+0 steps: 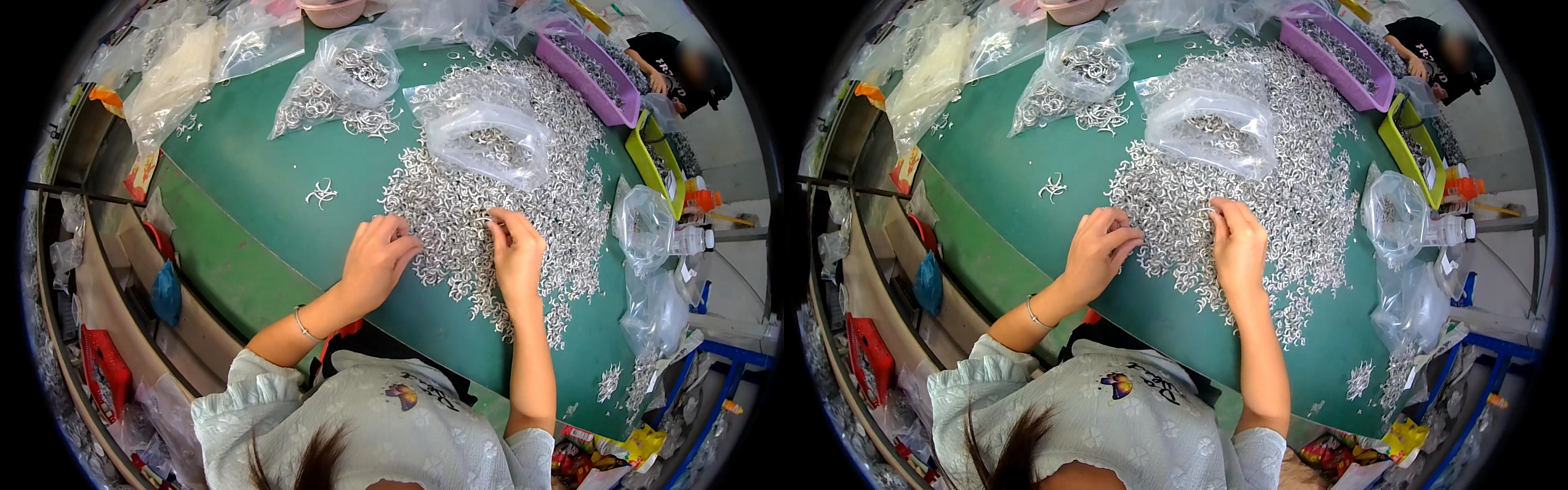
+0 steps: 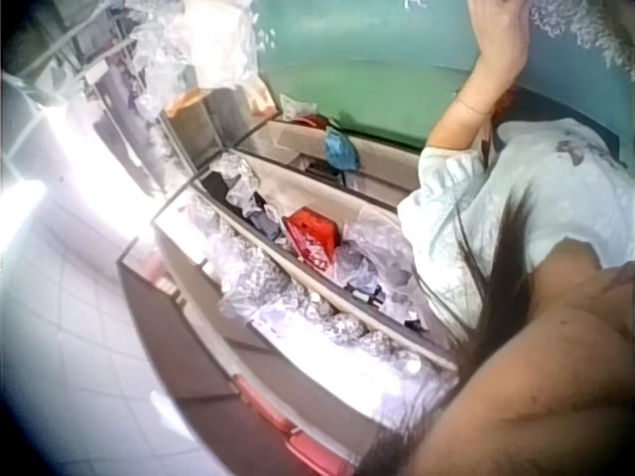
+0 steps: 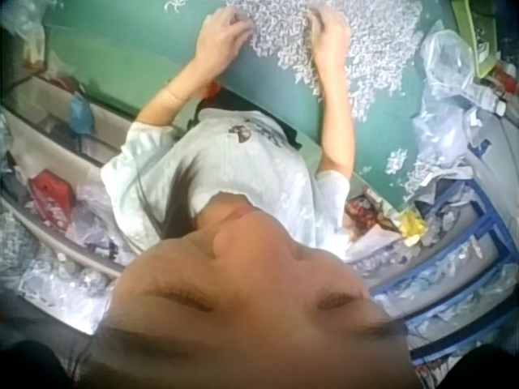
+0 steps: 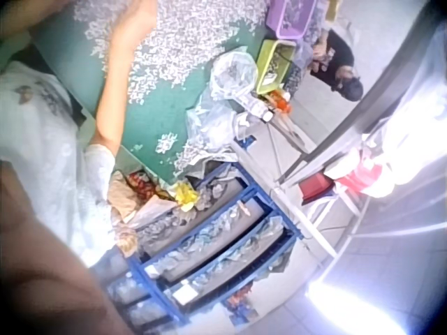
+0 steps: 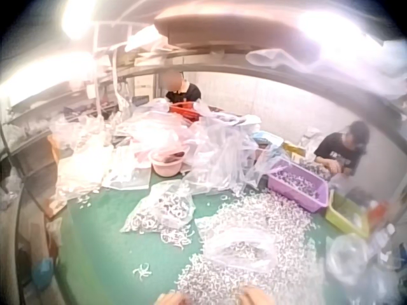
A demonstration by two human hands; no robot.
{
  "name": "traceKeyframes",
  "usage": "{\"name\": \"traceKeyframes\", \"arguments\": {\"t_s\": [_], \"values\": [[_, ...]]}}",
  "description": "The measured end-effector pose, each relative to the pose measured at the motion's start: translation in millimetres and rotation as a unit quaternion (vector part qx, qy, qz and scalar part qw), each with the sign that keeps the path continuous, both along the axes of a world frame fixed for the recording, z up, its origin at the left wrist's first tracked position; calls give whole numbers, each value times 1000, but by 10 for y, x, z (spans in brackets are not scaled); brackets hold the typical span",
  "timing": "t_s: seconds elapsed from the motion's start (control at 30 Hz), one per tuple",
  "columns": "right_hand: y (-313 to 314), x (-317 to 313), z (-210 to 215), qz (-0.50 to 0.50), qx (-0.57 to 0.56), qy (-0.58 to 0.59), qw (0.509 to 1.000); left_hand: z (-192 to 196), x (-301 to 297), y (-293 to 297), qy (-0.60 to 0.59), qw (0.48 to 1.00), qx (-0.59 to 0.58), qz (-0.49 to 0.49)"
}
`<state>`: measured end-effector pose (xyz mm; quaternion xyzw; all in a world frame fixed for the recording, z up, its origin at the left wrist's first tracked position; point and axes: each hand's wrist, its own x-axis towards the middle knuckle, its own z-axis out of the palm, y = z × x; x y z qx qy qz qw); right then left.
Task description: The person sorts small crescent-shaped metal parts by hand on a green workbench, separating them from a large pile and grouping them on the surface.
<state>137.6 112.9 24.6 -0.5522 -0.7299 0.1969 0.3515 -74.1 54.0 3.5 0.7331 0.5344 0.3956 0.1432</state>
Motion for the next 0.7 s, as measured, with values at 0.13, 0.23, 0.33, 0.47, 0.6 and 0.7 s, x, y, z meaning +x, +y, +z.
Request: {"name": "traceKeyframes", "arguments": {"t_s": [0.13, 0.23, 0.33, 0.47, 0.6, 0.7], "values": [[-74, 45, 101, -15, -44, 46, 998, 16, 51, 29, -94, 995, -11, 22], [-162, 23, 127, -29, -60, 98, 993, 65, 74, 64, -119, 992, -31, 34], [-220, 71, 66, -33, -105, 146, 983, 110, 113, 85, -132, 990, -41, 31], [-260, 96, 11, -23, -162, 229, 960, 109, 113, 133, -129, 991, -34, 1], [-332, 82, 14, -8, -192, 293, 937, 116, 173, 114, -334, 920, -203, -22], [-401, 34, 141, 32, -239, 339, 909, 81, 120, 131, -495, 799, -327, -101]]}}
